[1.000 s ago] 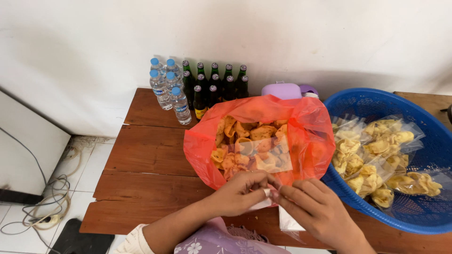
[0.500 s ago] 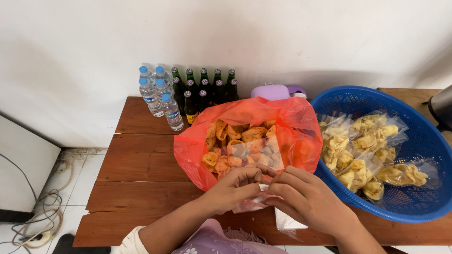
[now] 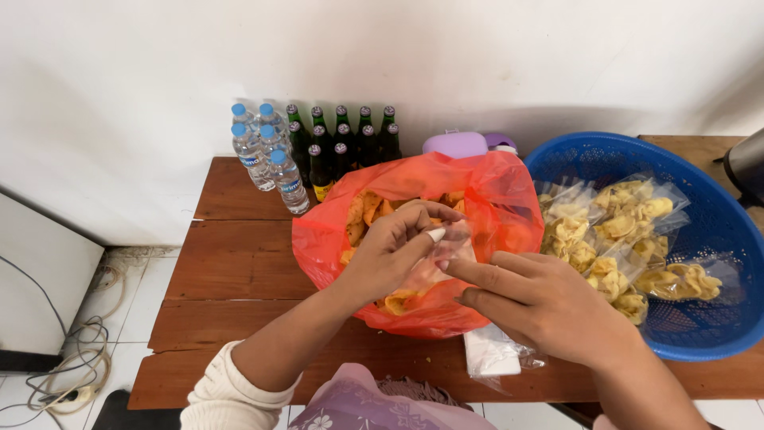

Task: The person takes fried snack pieces one at a time from a large red plastic bag and inserts them into small clear plastic bags, opening each bag by hand and placing the filled bags into a blue basket beside the table. Bottles of water and other drinks sit on the table in the background.

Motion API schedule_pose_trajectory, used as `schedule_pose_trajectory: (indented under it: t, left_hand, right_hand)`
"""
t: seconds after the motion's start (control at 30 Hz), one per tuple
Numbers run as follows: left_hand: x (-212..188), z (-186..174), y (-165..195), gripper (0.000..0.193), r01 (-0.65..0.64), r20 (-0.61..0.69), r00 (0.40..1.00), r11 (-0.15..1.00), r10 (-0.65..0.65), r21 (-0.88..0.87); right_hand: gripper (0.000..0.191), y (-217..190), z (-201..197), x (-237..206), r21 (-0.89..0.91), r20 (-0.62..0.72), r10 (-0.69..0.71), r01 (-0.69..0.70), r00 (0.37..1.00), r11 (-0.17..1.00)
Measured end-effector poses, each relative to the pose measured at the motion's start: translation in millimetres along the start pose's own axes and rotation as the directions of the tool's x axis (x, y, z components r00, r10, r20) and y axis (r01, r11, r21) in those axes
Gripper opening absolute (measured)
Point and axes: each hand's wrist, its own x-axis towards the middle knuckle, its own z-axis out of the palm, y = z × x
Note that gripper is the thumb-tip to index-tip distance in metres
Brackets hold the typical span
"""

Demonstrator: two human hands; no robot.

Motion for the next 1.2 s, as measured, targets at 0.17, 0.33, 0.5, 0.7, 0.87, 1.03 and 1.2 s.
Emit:
schedule_pose_trajectory:
  t: [0.17,0.33,0.5,0.7,0.87,1.03,1.2]
  left_hand:
    - [2.9,4.6,11.0,0.019,0.001,-0.009,1.0,0.98,0.001,0.198]
    - [6.0,6.4,11.3,0.015,-0.025,0.031,0.999,0.998,0.023,0.06]
    - [0.6,8.4,2.9,0.019,-0.011,0.115,0.993,0.998,0.004,0.063]
    - [0.8,10.4,-3.6,0.019,0.118,0.11,0.987,0.993,-0.115,-0.024]
    - [10.3,10.4,1.0,0.014,0.071,0.028,0.997,0.997,-0.072,0.042]
    - [12.5,15.4,9.3,0.02,0.055,0.073,0.996,0.997,-0.051,-0.059]
    - [16.4,24.5,19.0,0.024,-0.144,0.102,0.986,0.978,0.129,0.148]
  right_hand:
    - [0.026,1.1,-8.6,15.4,-0.051,0.005,0.028,-0.028,1.0,0.998]
    - [0.032,-5.0,-10.5,24.0,-0.153,-0.146,0.018,-0.041,0.989,0.987]
    - [0.037,-0.4,-6.8,22.2,-0.078,-0.17,0.016,-0.029,0.985,0.997]
    - [0.032,4.9,-2.5,7.2,-0.012,-0.096,0.171,-0.173,0.981,0.985]
    - [0.019,5.0,-6.2,1.7,-0.108,-0.004,0.119,-0.119,0.993,0.987]
    - [0.018,3.7,-4.2,10.2,-0.033,0.111,0.204,-0.201,0.973,0.979]
    - [0.016,4.0,-0.1,16.4,-0.107,0.172,0.251,-0.236,0.952,0.966]
